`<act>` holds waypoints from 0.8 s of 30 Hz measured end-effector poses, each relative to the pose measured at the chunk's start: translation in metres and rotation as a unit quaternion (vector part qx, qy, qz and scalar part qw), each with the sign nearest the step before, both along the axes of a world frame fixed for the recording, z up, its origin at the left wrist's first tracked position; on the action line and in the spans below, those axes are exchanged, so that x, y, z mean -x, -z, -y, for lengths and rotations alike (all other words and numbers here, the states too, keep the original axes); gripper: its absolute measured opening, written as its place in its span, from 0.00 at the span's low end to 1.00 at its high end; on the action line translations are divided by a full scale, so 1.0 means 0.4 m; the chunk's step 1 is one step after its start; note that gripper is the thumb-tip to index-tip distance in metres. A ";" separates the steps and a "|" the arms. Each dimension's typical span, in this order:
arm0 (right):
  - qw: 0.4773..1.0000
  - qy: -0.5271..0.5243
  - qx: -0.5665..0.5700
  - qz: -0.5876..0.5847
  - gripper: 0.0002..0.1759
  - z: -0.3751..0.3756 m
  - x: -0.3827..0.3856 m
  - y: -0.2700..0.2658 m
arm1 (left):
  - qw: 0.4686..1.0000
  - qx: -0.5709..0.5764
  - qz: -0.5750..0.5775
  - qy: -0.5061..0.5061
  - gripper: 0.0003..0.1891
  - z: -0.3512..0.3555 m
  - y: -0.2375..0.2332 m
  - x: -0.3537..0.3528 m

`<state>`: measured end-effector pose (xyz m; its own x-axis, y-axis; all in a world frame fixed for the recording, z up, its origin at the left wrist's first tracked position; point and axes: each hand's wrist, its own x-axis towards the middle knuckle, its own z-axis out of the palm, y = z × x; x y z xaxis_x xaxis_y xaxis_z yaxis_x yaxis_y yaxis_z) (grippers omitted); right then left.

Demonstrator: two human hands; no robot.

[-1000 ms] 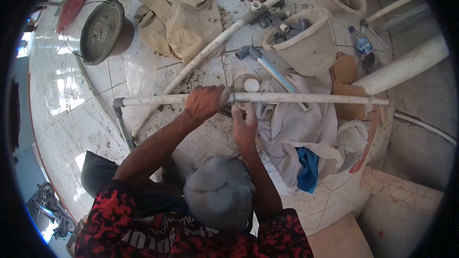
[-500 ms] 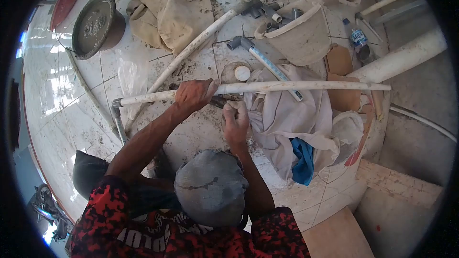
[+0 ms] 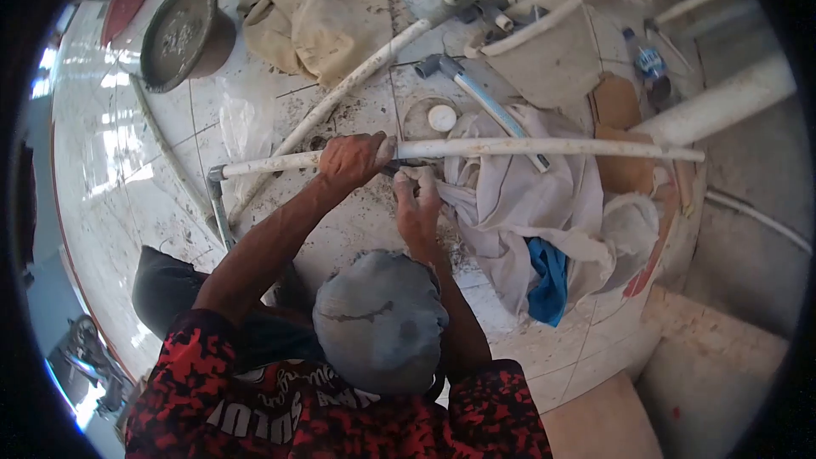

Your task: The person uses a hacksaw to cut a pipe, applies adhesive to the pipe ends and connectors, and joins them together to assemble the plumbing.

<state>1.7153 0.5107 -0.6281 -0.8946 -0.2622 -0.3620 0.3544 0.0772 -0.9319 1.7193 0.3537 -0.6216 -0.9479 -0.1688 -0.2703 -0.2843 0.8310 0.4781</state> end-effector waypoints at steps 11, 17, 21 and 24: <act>0.992 -0.039 -0.098 -0.073 0.08 0.013 0.012 -0.024 | 1.000 0.007 0.020 -0.006 0.18 -0.002 -0.007 0.000; 0.989 -0.015 -0.128 -0.073 0.11 0.014 -0.001 -0.032 | 1.000 0.011 -0.009 -0.013 0.18 0.006 0.015 -0.001; 0.992 -0.034 -0.100 -0.065 0.12 0.033 0.035 0.013 | 1.000 -0.003 -0.002 -0.017 0.19 0.000 0.003 0.005; 0.996 -0.013 -0.088 0.000 0.11 0.013 -0.020 -0.069 | 1.000 0.009 -0.011 -0.020 0.20 0.008 0.000 0.008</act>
<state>1.7233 0.5053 -0.6004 -0.8884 -0.2181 -0.4041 0.3496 0.2493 -0.9031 1.7159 0.3507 -0.6216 -0.9461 -0.2109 -0.2459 -0.3065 0.8280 0.4695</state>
